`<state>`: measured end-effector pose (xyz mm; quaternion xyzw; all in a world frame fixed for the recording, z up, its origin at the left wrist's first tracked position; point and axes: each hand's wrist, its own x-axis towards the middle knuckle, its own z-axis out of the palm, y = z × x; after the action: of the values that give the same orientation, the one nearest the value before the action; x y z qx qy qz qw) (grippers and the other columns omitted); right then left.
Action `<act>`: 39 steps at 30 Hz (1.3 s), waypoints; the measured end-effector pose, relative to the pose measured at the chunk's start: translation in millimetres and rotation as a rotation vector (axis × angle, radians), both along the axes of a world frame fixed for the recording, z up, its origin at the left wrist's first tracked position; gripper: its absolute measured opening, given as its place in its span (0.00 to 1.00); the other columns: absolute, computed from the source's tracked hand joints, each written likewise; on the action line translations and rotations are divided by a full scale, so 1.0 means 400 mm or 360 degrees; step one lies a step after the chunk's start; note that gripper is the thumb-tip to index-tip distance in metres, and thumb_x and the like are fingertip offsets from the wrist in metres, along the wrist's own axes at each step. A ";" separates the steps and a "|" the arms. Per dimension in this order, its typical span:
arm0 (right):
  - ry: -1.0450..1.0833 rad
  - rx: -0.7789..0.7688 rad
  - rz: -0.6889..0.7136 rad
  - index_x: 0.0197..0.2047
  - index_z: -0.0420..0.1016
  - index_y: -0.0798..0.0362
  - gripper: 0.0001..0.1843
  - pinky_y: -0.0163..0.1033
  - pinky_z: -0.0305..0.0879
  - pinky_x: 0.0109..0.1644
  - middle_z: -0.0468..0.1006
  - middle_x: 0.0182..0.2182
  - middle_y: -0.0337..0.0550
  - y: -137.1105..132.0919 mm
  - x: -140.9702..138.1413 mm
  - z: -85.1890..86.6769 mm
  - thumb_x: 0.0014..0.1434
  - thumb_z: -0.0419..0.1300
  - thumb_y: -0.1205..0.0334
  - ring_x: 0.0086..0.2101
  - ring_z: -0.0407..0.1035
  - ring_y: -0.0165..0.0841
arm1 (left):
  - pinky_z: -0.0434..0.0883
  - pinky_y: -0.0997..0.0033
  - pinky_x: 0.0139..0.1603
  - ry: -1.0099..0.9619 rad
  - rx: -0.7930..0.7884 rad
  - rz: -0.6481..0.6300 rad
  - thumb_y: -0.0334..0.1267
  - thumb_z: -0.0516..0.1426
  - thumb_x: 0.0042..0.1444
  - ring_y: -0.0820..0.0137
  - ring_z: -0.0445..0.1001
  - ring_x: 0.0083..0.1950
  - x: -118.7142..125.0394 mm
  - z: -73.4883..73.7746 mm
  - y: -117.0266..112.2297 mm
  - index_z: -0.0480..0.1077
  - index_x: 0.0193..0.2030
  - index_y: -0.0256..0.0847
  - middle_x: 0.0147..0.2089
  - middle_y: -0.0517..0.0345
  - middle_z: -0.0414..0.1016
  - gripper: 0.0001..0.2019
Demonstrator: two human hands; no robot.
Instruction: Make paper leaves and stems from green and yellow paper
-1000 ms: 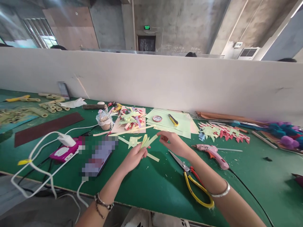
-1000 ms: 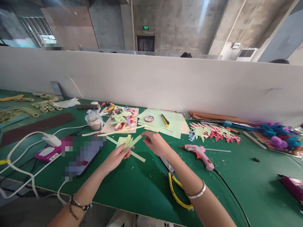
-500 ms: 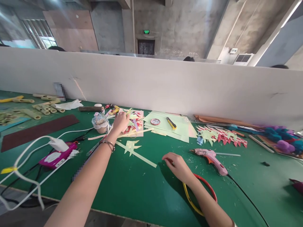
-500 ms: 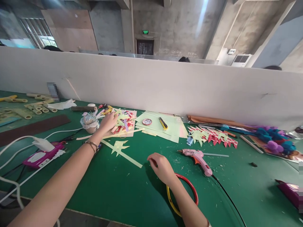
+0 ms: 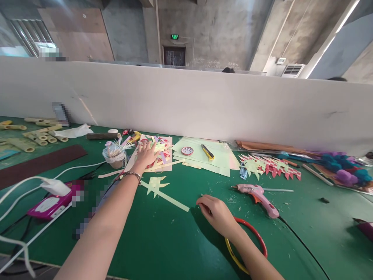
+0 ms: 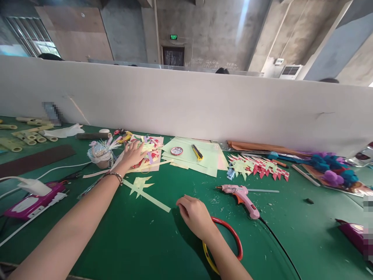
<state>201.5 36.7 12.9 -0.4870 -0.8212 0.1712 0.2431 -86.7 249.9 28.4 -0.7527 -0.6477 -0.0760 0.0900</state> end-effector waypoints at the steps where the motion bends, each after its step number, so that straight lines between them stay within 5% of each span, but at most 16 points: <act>1: 0.0004 -0.0002 0.0010 0.37 0.70 0.51 0.14 0.33 0.59 0.30 0.74 0.31 0.41 -0.001 -0.001 0.001 0.60 0.44 0.69 0.27 0.66 0.29 | 0.40 0.46 0.62 0.0026 -0.0009 -0.0077 0.49 0.41 0.60 0.50 0.41 0.67 0.001 -0.001 -0.003 0.47 0.65 0.36 0.67 0.41 0.45 0.29; 7: -0.0007 -0.0040 0.0054 0.37 0.71 0.51 0.14 0.34 0.61 0.34 0.74 0.31 0.42 -0.007 -0.002 0.004 0.60 0.44 0.69 0.30 0.68 0.31 | 0.40 0.57 0.65 0.0160 -0.0130 -0.0494 0.52 0.50 0.55 0.60 0.40 0.68 0.008 -0.011 -0.015 0.50 0.64 0.49 0.68 0.56 0.45 0.31; 13: -0.0049 -0.0046 0.0054 0.36 0.71 0.51 0.14 0.34 0.61 0.33 0.75 0.31 0.42 -0.008 -0.002 0.002 0.60 0.44 0.68 0.30 0.69 0.31 | 0.33 0.50 0.64 0.0158 -0.0100 -0.0431 0.48 0.49 0.56 0.58 0.42 0.67 0.001 -0.035 0.003 0.54 0.63 0.44 0.67 0.50 0.48 0.28; 18: -0.0092 -0.0021 0.0086 0.37 0.70 0.51 0.15 0.34 0.61 0.34 0.75 0.32 0.42 -0.009 -0.005 0.008 0.60 0.43 0.69 0.31 0.69 0.31 | 0.33 0.45 0.63 0.0085 -0.0016 -0.0387 0.49 0.48 0.56 0.53 0.44 0.66 0.015 -0.020 0.009 0.55 0.62 0.41 0.66 0.44 0.49 0.28; 23: -0.0102 -0.0030 0.0104 0.37 0.70 0.51 0.15 0.34 0.61 0.33 0.75 0.32 0.42 -0.012 -0.008 0.011 0.60 0.44 0.69 0.31 0.69 0.31 | 0.41 0.52 0.63 0.0015 0.0052 -0.0621 0.44 0.48 0.58 0.56 0.48 0.64 0.122 -0.005 -0.028 0.58 0.60 0.41 0.64 0.45 0.52 0.23; 30: -0.0097 -0.0016 0.0101 0.37 0.70 0.50 0.15 0.34 0.61 0.33 0.75 0.32 0.42 -0.010 -0.004 0.003 0.60 0.44 0.70 0.32 0.69 0.32 | 0.56 0.58 0.56 -0.0082 -0.0108 -0.0971 0.42 0.55 0.55 0.57 0.58 0.57 0.319 -0.064 -0.067 0.71 0.46 0.44 0.56 0.50 0.61 0.13; 39: -0.0128 -0.0028 0.0136 0.37 0.70 0.51 0.14 0.34 0.61 0.34 0.75 0.32 0.42 -0.014 -0.008 0.009 0.60 0.44 0.70 0.32 0.69 0.32 | 0.61 0.57 0.50 -0.0148 -0.0209 -0.0892 0.40 0.52 0.58 0.65 0.66 0.48 0.364 -0.077 -0.074 0.68 0.39 0.37 0.44 0.54 0.69 0.09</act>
<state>198.4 31.2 16.5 -0.4602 -0.8488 0.1690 0.1981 58.9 220.2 -2.4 -0.9023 -0.4215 -0.0902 -0.0132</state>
